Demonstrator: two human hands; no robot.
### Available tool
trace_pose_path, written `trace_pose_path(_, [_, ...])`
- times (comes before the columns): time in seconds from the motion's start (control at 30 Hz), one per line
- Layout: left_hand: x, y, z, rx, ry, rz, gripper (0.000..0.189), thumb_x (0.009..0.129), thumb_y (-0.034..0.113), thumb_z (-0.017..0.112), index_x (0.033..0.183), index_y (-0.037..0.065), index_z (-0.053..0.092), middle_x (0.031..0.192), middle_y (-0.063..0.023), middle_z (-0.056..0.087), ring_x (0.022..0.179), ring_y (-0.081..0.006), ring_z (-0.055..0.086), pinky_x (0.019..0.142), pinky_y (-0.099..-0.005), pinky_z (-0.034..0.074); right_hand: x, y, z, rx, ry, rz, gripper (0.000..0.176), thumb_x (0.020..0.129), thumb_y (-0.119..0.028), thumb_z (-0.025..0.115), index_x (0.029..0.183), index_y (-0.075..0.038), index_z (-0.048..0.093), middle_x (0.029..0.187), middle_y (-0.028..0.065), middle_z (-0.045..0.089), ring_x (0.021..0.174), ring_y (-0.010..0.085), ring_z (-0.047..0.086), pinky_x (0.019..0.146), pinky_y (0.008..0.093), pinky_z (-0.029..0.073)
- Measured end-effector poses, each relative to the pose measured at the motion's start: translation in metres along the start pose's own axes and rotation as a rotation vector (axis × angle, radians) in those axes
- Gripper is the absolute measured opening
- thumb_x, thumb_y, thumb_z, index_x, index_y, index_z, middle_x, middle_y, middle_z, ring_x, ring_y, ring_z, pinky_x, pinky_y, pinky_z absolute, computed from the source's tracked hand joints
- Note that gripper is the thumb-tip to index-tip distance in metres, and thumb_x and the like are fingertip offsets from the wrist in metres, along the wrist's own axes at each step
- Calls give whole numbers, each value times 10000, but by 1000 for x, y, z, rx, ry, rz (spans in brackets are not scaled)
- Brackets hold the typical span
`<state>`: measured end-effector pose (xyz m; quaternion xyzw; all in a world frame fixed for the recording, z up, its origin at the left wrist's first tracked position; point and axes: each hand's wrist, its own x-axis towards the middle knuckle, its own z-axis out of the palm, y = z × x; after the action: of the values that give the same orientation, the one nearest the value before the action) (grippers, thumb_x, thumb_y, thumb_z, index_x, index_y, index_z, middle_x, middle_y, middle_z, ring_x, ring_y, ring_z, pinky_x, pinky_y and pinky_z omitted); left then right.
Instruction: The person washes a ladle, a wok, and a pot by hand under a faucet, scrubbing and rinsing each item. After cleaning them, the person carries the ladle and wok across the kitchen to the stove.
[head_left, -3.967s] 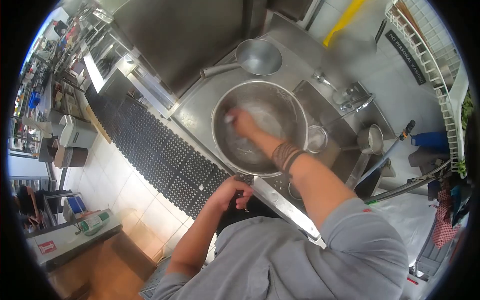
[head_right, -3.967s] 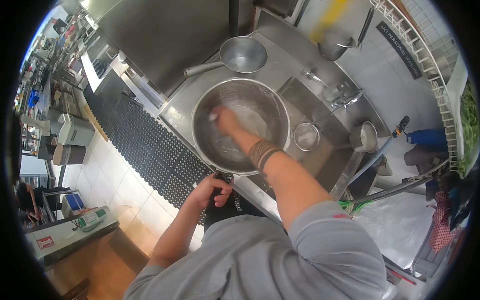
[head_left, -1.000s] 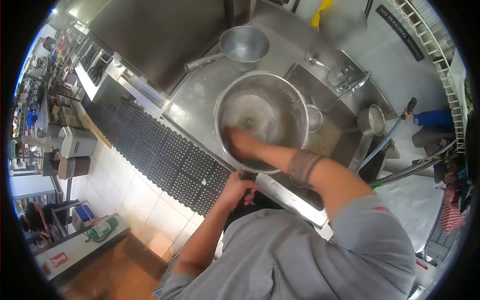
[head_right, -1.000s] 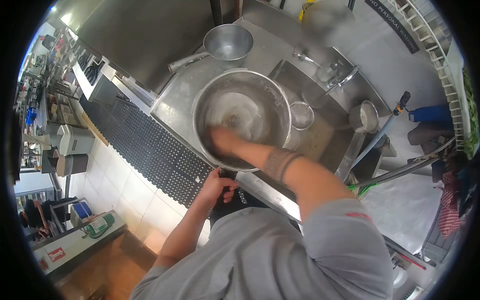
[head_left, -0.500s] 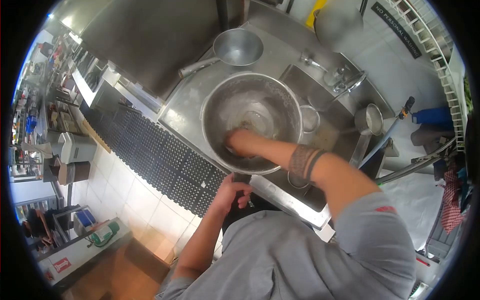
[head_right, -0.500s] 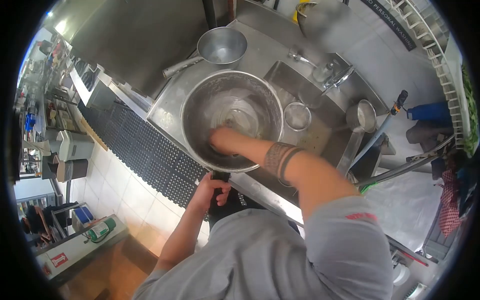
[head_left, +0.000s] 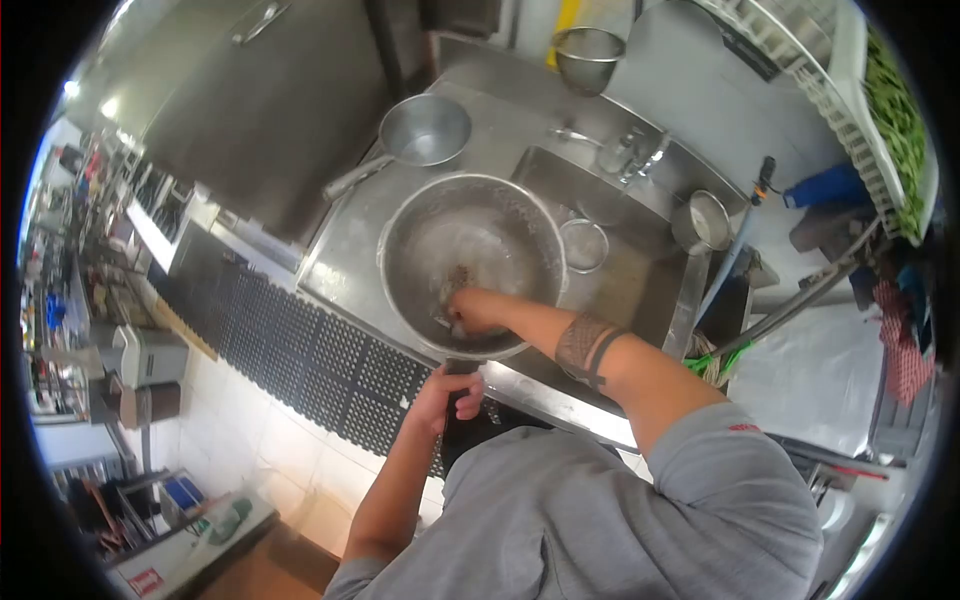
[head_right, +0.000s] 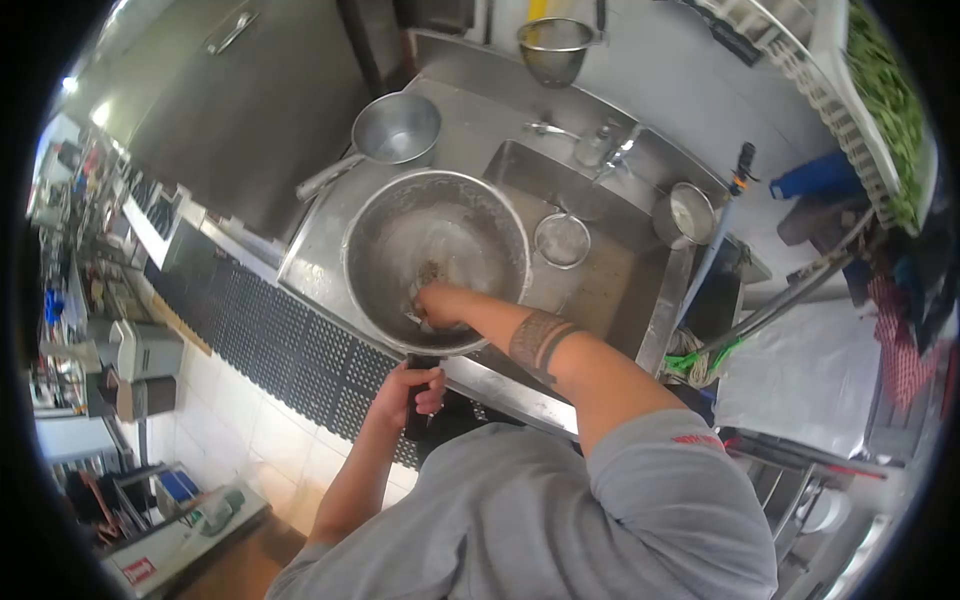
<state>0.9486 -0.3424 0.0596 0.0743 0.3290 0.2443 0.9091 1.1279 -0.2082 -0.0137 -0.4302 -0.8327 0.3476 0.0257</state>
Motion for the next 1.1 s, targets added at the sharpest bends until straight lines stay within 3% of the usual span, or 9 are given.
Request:
trace_pose_path(0.03, [-1,1,-3,24,-12,-13,104,906,21,634,884,6,533,639,-51,497,468,-116,430,412,-267,342,-14,-7,-14,104,-117,69,346,756,7,647,1076,-72,750,1103,203,729,1022,389,697,913,477,531])
trace_pose_path(0.17, [2,3,18,290,104,-5,144,914,21,648,897,19,505,712,-70,531,449,-126,444,383,-277,318,-97,14,-69,718,664,204,263,821,-128,799,1057,-64,701,972,92,723,905,190,669,816,345,531])
trace_pose_path(0.23, [3,3,41,427,191,13,168,899,6,646,942,28,486,684,-64,513,449,-137,450,385,-282,330,-168,1,-130,1531,1000,406,227,900,0,709,1097,-93,646,1069,48,695,997,206,680,872,368,567])
trace_pose_path(0.43, [44,-9,64,536,146,-53,259,862,-9,663,1048,9,484,627,-56,476,461,-151,447,400,-314,359,-286,208,-182,1563,1874,380,160,1064,-146,524,1159,-43,601,1119,108,672,1123,217,653,940,430,579])
trace_pose_path(0.53, [73,-20,76,450,130,-88,137,884,5,637,895,46,506,657,-37,476,462,-119,446,390,-284,344,-287,198,-178,1796,1776,491,229,1085,-179,481,1165,1,598,1078,153,676,1072,261,685,894,421,624])
trace_pose_path(0.6, [100,-27,73,390,108,-124,121,896,24,632,881,53,515,655,-28,472,459,-111,433,388,-279,335,-269,194,-157,1727,1248,333,299,1080,-190,493,1219,66,563,1055,211,699,907,325,728,831,428,653])
trace_pose_path(0.7, [139,-34,70,287,4,-178,106,937,72,613,872,63,530,659,-6,472,463,-87,404,392,-258,310,-209,162,-161,1681,953,387,352,1075,-202,521,1302,67,536,1253,259,632,1123,382,664,981,478,587])
trace_pose_path(0.83, [186,-42,61,58,-95,-284,64,956,68,599,990,47,549,707,9,481,491,-61,402,399,-244,309,-128,222,-168,1952,975,303,346,1066,-224,555,1272,54,560,1254,234,640,1113,351,664,971,469,577])
trace_pose_path(1.1, [222,-44,65,20,-79,-300,101,936,45,606,1005,53,533,683,6,466,489,-71,412,402,-245,325,-115,188,-233,1356,158,341,468,1054,-376,588,1269,39,611,1184,215,707,1137,320,683,1006,435,539])
